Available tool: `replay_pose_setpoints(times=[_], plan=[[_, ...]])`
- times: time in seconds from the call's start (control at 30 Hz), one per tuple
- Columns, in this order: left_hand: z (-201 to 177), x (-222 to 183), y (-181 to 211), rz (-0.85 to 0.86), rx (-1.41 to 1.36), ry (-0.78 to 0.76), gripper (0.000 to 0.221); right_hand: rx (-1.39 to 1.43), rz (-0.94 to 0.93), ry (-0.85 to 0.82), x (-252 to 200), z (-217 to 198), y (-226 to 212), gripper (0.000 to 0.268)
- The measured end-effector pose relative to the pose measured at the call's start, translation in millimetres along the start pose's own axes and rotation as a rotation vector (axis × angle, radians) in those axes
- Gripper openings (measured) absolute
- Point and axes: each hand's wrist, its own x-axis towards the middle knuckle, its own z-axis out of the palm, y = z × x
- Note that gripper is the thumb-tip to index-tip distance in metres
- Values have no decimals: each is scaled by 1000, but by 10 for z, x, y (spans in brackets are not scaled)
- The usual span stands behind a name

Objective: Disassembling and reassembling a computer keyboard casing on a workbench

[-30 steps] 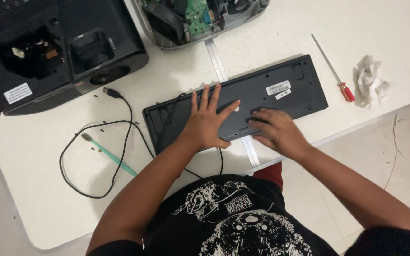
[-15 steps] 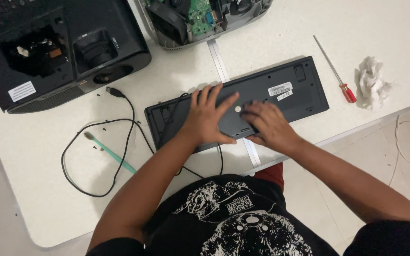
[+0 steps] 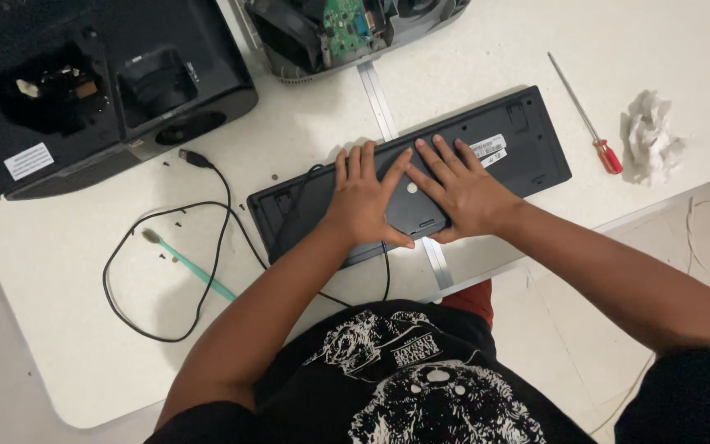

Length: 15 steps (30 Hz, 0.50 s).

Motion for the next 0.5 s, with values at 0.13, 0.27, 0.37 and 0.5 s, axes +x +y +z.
replay_pose_setpoints(times=[0.13, 0.27, 0.37, 0.5], plan=[[59, 29, -10, -24, -3, -20, 156, 16, -81, 133, -108, 148, -6, 106], [63, 5, 40, -48, -43, -87, 156, 50, -134, 253, -290, 290, -122, 73], [108, 15, 2, -39, -29, -31, 155, 6, -114, 295, -343, 461, -140, 65], [27, 12, -10, -9, -50, -21, 152, -49, -61, 308, -372, 398, -226, 62]])
